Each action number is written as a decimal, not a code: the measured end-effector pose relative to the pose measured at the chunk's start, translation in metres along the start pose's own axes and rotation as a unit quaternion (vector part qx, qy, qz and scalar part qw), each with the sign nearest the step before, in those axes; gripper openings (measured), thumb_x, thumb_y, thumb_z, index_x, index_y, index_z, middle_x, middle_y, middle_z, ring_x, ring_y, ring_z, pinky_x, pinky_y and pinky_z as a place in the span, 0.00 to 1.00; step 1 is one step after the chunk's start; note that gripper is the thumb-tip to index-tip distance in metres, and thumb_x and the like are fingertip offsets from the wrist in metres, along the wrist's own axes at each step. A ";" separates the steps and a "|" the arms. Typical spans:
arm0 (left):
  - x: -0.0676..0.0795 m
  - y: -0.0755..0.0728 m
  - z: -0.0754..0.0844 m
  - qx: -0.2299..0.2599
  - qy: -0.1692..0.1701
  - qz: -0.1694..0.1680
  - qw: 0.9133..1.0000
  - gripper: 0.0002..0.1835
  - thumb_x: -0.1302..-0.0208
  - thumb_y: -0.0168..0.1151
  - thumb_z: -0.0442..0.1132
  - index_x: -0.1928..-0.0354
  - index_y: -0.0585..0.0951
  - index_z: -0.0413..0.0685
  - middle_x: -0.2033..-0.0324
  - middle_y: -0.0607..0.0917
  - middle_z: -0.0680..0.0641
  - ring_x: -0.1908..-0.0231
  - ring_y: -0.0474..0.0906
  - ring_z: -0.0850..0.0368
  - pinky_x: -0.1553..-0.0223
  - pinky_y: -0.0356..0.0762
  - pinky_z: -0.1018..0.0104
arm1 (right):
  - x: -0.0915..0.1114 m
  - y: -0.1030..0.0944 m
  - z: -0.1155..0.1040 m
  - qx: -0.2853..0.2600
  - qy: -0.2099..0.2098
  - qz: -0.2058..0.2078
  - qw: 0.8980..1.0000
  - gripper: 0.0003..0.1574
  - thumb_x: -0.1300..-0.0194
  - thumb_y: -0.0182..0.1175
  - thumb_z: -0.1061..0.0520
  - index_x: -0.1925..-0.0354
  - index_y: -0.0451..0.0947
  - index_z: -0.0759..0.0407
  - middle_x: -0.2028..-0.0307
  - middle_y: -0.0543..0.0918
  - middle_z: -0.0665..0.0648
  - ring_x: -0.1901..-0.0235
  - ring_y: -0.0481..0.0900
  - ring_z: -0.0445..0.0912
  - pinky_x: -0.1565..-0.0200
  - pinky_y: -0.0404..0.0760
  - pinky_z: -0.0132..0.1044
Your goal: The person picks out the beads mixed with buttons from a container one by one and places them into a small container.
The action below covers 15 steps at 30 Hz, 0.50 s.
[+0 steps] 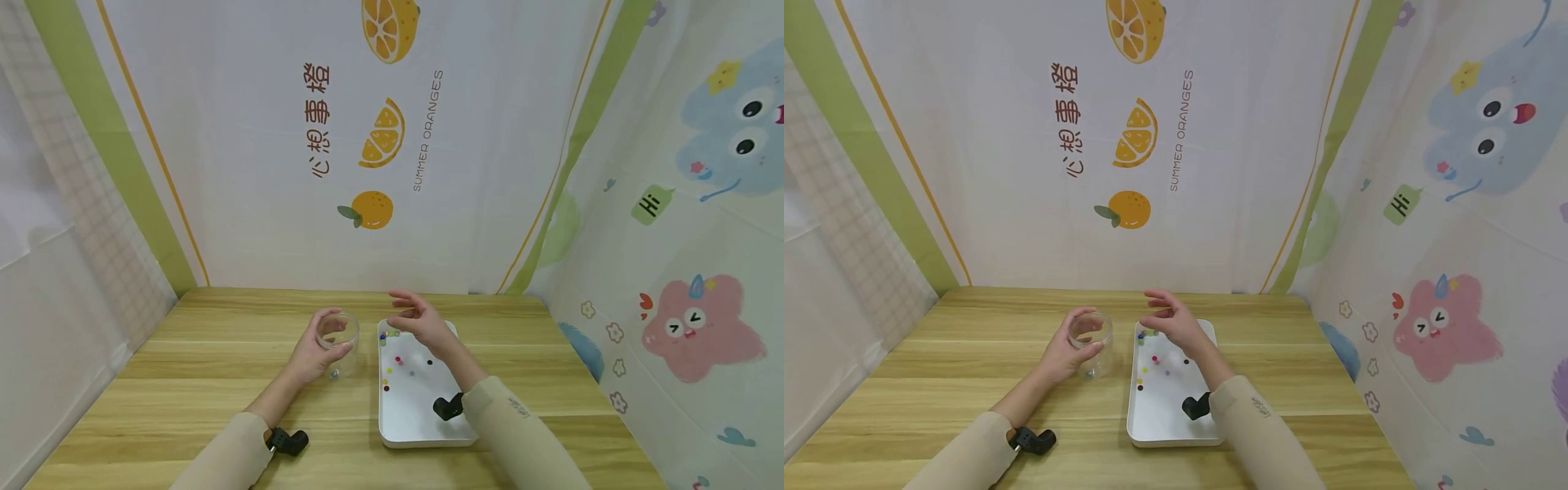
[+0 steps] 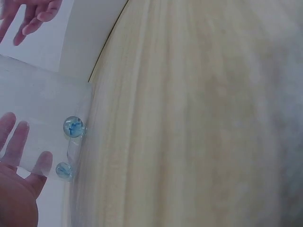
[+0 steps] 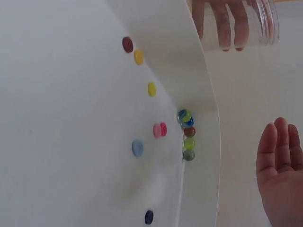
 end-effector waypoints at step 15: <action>0.000 0.000 0.000 0.002 0.002 0.001 1.000 0.41 0.34 0.74 0.27 0.23 0.64 0.42 0.33 0.78 0.22 0.31 0.75 0.31 0.29 0.70 0.31 | 0.012 -0.028 0.008 0.037 0.009 0.032 0.999 0.41 0.27 0.72 0.57 0.21 0.72 0.45 0.23 0.73 0.62 0.28 0.76 0.62 0.29 0.80 0.59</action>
Point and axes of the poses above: each hand's wrist, its own x-axis away from the middle knuckle, its own y-axis out of the palm, z = x × y, the point moved 1 cm from there along -x, towards the middle knuckle
